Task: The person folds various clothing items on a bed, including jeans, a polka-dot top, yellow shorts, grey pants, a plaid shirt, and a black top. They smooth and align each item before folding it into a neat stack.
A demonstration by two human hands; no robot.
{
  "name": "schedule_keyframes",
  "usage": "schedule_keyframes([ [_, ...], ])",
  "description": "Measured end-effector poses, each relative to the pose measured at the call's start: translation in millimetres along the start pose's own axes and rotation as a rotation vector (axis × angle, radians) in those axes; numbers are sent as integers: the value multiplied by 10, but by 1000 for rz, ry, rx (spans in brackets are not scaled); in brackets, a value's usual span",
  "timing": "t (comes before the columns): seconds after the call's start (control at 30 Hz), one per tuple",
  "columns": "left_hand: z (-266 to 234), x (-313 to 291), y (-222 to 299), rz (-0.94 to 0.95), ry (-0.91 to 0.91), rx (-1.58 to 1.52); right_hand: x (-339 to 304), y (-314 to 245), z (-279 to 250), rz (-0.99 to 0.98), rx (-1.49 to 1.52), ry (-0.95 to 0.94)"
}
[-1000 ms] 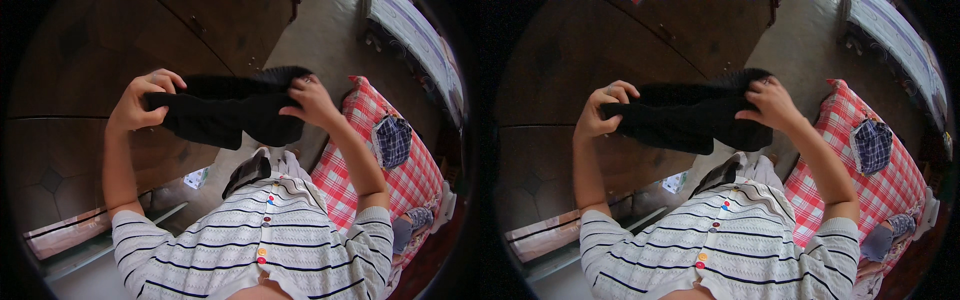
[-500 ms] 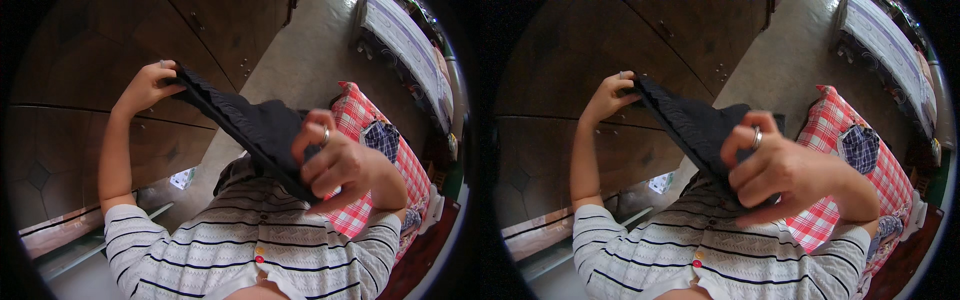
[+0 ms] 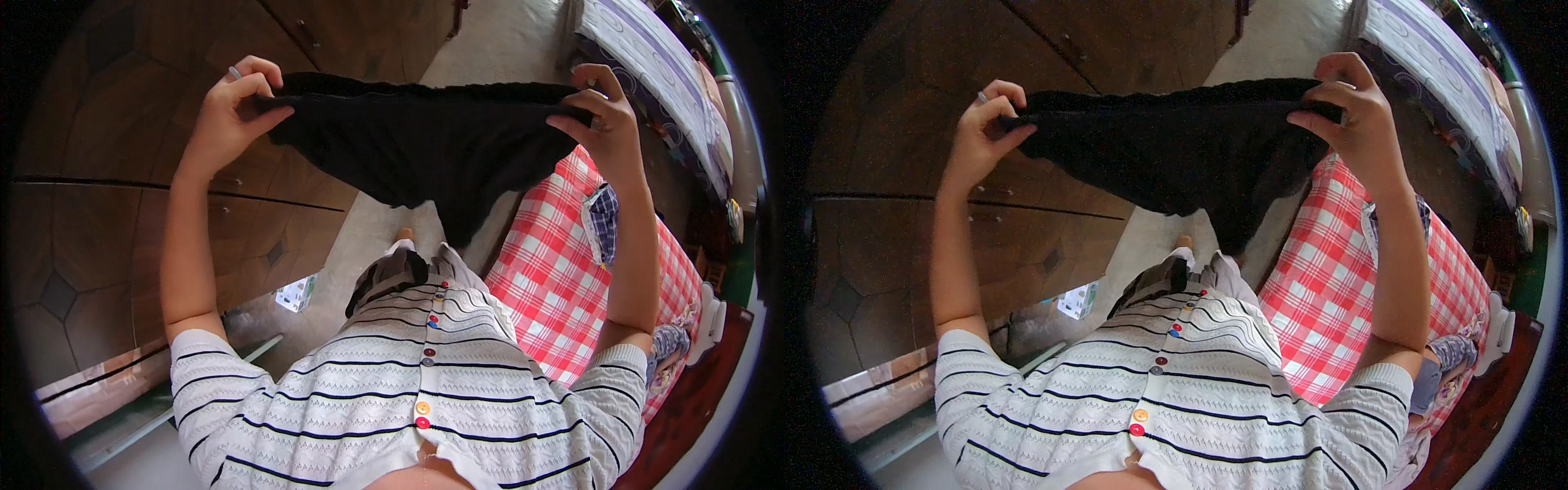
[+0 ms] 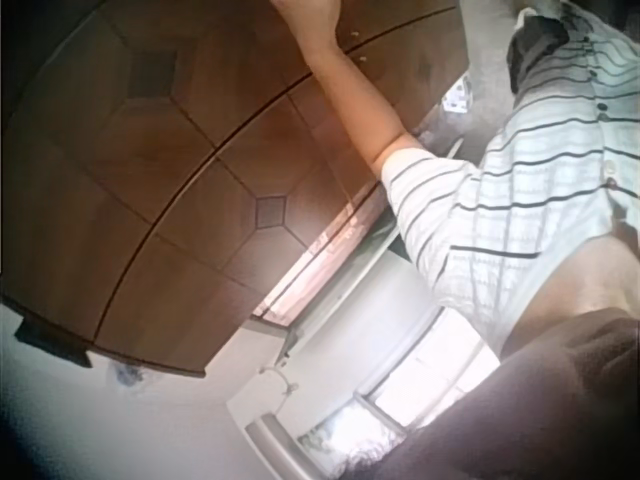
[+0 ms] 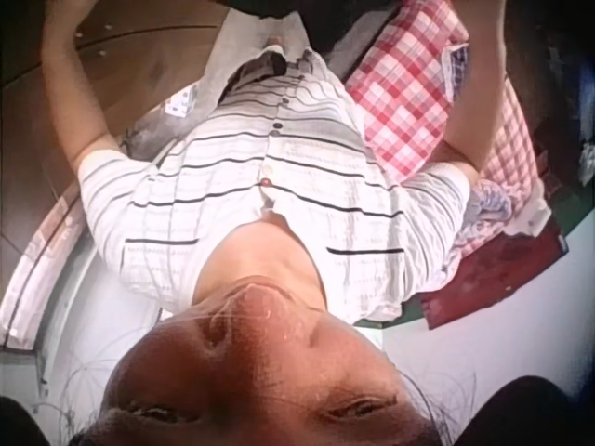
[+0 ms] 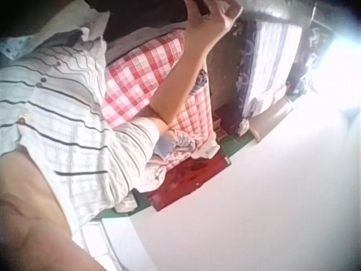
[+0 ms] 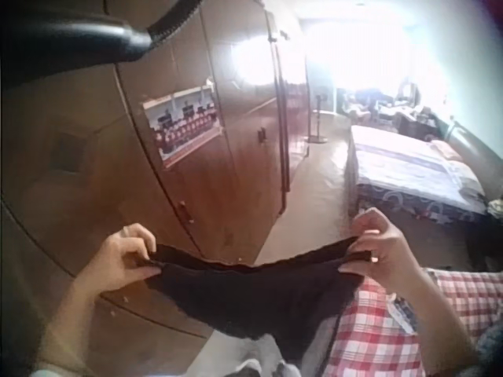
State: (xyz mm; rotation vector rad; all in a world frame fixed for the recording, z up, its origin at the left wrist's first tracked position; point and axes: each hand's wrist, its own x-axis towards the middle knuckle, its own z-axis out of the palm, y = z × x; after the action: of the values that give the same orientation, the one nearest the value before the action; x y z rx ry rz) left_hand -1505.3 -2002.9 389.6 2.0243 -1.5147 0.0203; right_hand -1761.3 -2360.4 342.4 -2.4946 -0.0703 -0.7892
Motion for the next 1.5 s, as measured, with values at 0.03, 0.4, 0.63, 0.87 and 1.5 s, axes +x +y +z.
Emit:
schedule_keyframes([
  [0.03, -6, 21, 20, -15, -3, 7, -23, 8, -7, 56, 65, -16],
  [0.4, 927, -72, -737, -464, -212, -284, -481, 967, 820, 592, 256, -309],
  [0.63, 1442, 411, -41, -417, -9, -448, 173, -203, 1269, 463, 174, 207],
  [0.87, 1579, 501, 294, -657, -80, -1207, 216, -541, 1394, 341, 359, 77],
  [1.5, 1597, 696, 683, 384, -261, -234, -288, -835, 818, 394, 457, 81],
])
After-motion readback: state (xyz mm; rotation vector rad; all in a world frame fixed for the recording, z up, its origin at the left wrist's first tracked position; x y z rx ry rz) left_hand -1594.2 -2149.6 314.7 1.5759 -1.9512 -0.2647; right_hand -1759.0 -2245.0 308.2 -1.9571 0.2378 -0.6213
